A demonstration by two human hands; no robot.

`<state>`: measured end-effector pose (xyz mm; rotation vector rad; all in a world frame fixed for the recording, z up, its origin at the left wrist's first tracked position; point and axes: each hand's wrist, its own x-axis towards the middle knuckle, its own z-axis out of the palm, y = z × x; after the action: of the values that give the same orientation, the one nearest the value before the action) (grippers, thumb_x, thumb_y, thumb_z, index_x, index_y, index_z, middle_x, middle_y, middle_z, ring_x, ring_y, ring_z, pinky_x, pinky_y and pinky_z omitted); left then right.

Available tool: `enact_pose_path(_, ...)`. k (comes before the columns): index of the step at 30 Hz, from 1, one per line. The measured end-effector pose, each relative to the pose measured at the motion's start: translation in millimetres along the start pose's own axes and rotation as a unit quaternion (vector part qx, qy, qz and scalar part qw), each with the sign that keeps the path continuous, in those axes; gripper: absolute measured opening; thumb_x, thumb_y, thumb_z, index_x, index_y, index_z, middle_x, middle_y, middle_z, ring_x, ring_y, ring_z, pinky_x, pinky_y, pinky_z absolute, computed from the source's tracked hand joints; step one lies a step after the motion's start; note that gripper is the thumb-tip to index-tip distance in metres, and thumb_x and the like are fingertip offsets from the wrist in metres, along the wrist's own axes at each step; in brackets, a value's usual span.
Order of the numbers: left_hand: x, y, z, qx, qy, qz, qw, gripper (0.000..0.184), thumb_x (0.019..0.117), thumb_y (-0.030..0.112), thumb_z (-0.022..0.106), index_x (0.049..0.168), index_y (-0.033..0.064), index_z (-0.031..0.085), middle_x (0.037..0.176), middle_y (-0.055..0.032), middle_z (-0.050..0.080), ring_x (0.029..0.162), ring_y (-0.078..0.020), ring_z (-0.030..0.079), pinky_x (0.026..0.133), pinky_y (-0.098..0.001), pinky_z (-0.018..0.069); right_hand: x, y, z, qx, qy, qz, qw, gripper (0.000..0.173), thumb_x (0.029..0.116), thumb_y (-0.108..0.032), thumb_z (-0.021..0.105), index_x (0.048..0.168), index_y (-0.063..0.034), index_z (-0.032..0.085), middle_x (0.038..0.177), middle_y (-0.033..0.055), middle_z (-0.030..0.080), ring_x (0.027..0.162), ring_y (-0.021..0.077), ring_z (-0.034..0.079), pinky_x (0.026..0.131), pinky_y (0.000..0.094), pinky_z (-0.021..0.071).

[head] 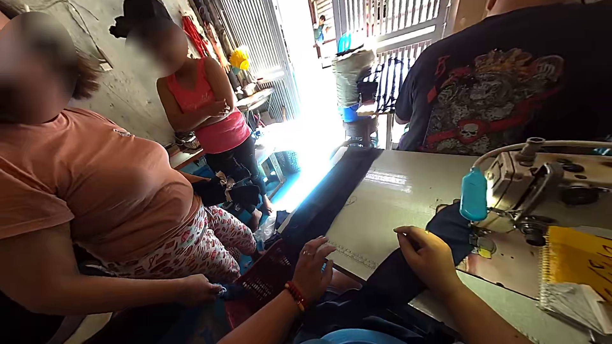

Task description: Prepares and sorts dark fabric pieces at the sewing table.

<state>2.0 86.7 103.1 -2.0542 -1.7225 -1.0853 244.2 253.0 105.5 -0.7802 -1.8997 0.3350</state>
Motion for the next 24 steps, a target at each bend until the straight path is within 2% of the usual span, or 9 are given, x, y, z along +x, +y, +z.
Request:
enact_pose_path(2, 32.7, 4.5, 4.8, -0.045, -0.054, 0.032, 0.997, 0.026, 0.0932, 0.010, 0.061, 0.117, 0.0066, 0.072, 0.131, -0.0177, 0.065, 0.126, -0.0300, 0.061, 0.107, -0.0423, 0.0499, 0.7, 2.5, -1.0, -0.006, 0.000, 0.007, 1.000, 0.032, 0.0960, -0.021, 0.050, 0.098, -0.0032, 0.076, 0.072, 0.0102, 0.067, 0.061, 0.0224, 0.061, 0.060, 0.0412, 0.0514)
enact_pose_path(5, 76.0, 4.0, 18.4, -0.085, -0.160, 0.033, 0.983, 0.027, 0.0944, 0.006, 0.061, 0.119, 0.0041, 0.072, 0.128, -0.0170, 0.068, 0.124, -0.0309, 0.063, 0.107, -0.0454, 0.0499, 2.9, 3.4, -2.8, -0.011, 0.000, 0.014, 1.000, 0.032, 0.0962, -0.021, 0.049, 0.098, -0.0032, 0.076, 0.072, 0.0100, 0.067, 0.061, 0.0224, 0.061, 0.059, 0.0412, 0.0511)
enact_pose_path(8, 99.5, -1.4, 42.7, -0.103, -0.257, -0.048, 0.960, 0.032, 0.0991, 0.010, 0.057, 0.129, 0.0038, 0.066, 0.133, -0.0182, 0.064, 0.124, -0.0305, 0.062, 0.107, -0.0446, 0.0494, 3.2, 4.5, -2.9, -0.010, 0.000, 0.019, 1.000, 0.032, 0.0958, -0.021, 0.050, 0.098, -0.0034, 0.076, 0.072, 0.0097, 0.067, 0.061, 0.0223, 0.061, 0.060, 0.0410, 0.0512)
enact_pose_path(11, 102.8, 0.3, 60.0, -0.044, -0.310, -0.121, 0.942, 0.038, 0.1029, 0.023, 0.053, 0.137, 0.0092, 0.062, 0.143, -0.0141, 0.059, 0.138, -0.0287, 0.051, 0.118, -0.0443, 0.0374, 4.4, 4.7, -2.9, -0.013, 0.002, 0.020, 1.000, 0.031, 0.0950, -0.021, 0.050, 0.097, -0.0039, 0.076, 0.071, 0.0085, 0.067, 0.061, 0.0209, 0.060, 0.060, 0.0393, 0.0511)
enact_pose_path(14, 101.5, 0.5, 62.9, -0.017, -0.313, -0.108, 0.944, 0.036, 0.1035, 0.027, 0.050, 0.133, 0.0124, 0.066, 0.141, -0.0097, 0.061, 0.138, -0.0257, 0.051, 0.119, -0.0429, 0.0351, 4.6, 4.5, -4.6, -0.010, 0.002, 0.024, 1.000, 0.031, 0.0951, -0.021, 0.051, 0.097, -0.0045, 0.076, 0.073, 0.0078, 0.068, 0.063, 0.0188, 0.061, 0.061, 0.0370, 0.0517)
enact_pose_path(17, 99.5, -3.0, 61.9, -0.048, -0.302, -0.117, 0.945, 0.034, 0.1026, 0.025, 0.053, 0.130, 0.0097, 0.068, 0.139, -0.0103, 0.062, 0.137, -0.0250, 0.051, 0.119, -0.0411, 0.0348, 4.9, 4.4, -4.0, 0.002, 0.002, 0.030, 1.000, 0.030, 0.0952, -0.020, 0.051, 0.098, -0.0043, 0.076, 0.074, 0.0084, 0.068, 0.063, 0.0191, 0.061, 0.061, 0.0370, 0.0515)
enact_pose_path(24, 95.9, -2.0, 61.9, -0.037, -0.292, -0.105, 0.950, 0.034, 0.1029, 0.024, 0.051, 0.128, 0.0091, 0.069, 0.139, -0.0080, 0.063, 0.136, -0.0230, 0.052, 0.118, -0.0392, 0.0360, 5.6, 5.6, -5.3, 0.004, 0.010, 0.046, 0.999, 0.031, 0.0952, -0.021, 0.051, 0.098, -0.0050, 0.077, 0.073, 0.0076, 0.067, 0.063, 0.0185, 0.061, 0.061, 0.0367, 0.0513)
